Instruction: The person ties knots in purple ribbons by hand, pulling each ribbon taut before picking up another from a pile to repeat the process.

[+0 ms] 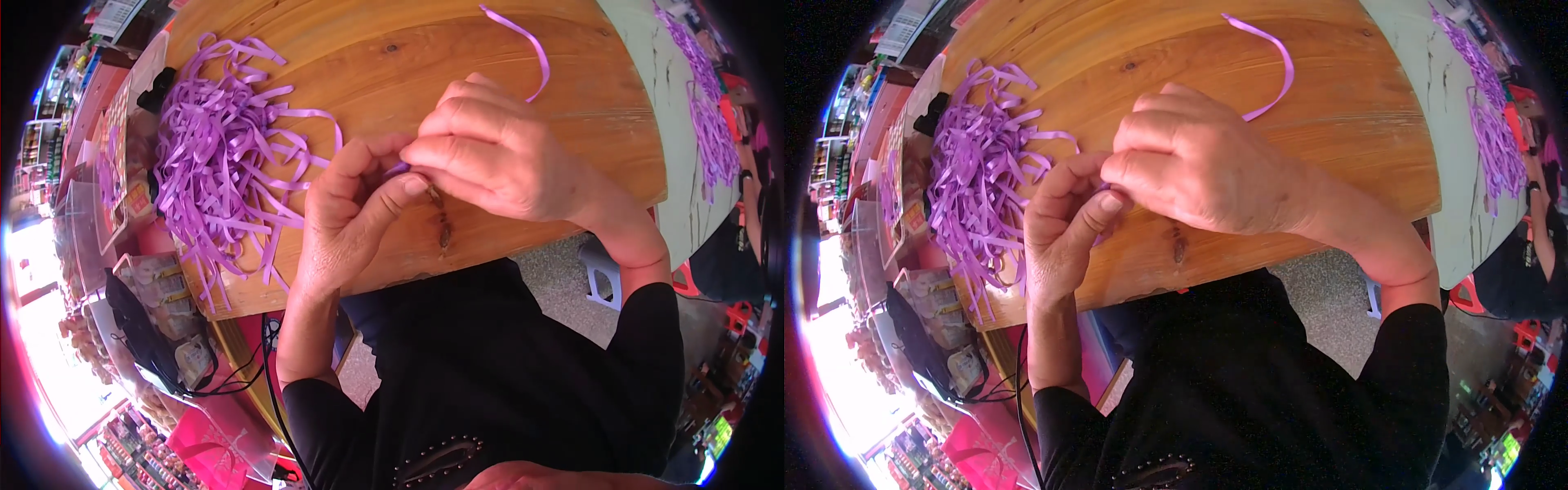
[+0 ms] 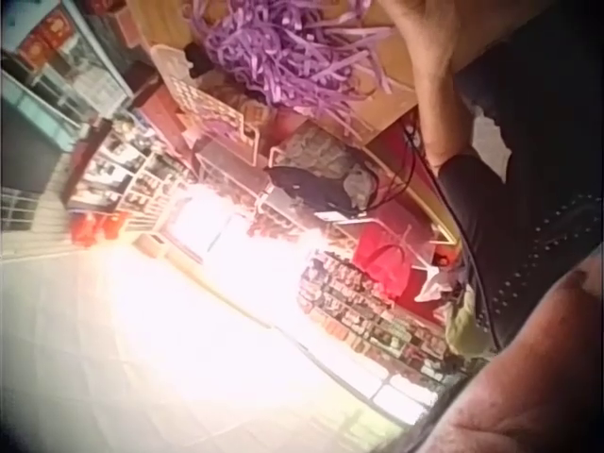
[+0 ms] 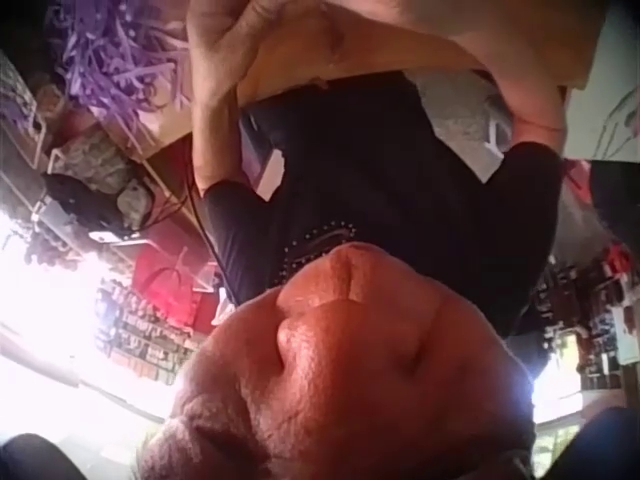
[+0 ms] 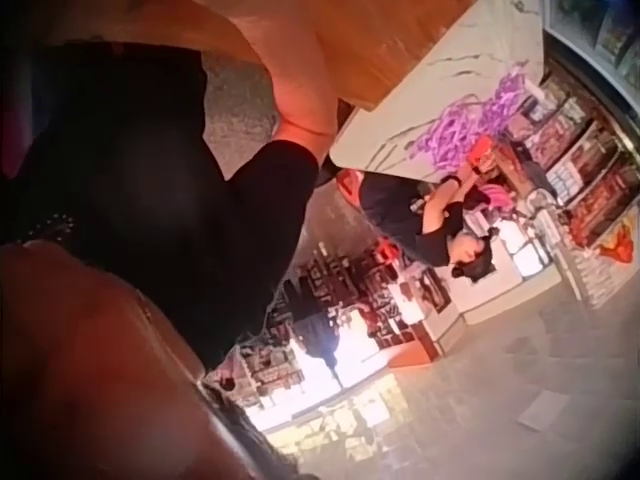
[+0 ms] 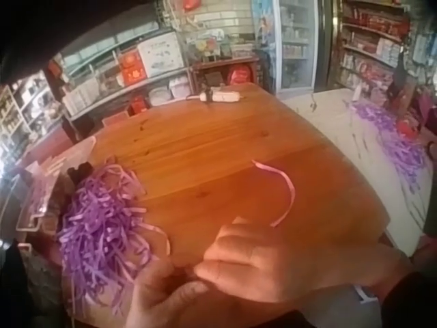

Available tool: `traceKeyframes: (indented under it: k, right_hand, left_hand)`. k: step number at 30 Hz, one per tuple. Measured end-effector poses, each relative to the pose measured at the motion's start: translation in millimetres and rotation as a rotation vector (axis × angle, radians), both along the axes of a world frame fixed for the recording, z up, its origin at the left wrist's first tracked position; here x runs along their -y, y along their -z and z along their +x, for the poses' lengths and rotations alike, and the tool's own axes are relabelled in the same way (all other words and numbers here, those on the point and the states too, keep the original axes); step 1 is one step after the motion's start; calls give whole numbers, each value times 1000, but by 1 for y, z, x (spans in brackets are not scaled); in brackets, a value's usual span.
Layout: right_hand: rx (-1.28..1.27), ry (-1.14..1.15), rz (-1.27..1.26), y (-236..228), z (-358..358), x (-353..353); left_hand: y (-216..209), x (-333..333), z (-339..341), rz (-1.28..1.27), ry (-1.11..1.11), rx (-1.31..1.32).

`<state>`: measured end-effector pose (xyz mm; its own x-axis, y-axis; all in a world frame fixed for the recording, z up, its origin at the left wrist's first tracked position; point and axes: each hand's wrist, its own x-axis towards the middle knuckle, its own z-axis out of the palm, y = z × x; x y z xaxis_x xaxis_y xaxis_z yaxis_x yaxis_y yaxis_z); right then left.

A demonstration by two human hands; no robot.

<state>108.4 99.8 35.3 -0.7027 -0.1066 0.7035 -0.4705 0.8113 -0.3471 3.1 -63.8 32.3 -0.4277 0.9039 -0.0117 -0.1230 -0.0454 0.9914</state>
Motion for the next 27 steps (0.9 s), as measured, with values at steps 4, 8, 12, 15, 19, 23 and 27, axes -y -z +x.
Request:
traceKeyframes:
  k: [4,8,12,15,19,23,27]
  right_hand:
    - [-68,42,37,0,6,2]
    - [4,35,144,-6,15,1]
    - [20,176,244,-9,28,-28]
    - [64,352,287,-12,50,-60]
    - [120,513,269,-9,84,-103]
    - [172,685,75,4,119,-148]
    - [199,827,-154,21,156,-183]
  left_hand:
    - [-4,0,0,-61,-29,-77]
    - [-5,4,-6,-69,-14,-365]
    - [-20,17,-22,-77,-97,-664]
    - [-19,44,-48,-88,-268,-704]
    - [-12,86,-83,-173,-454,-739]
    - [7,125,-118,-217,-510,-785]
    - [10,145,-130,-204,-476,-870]
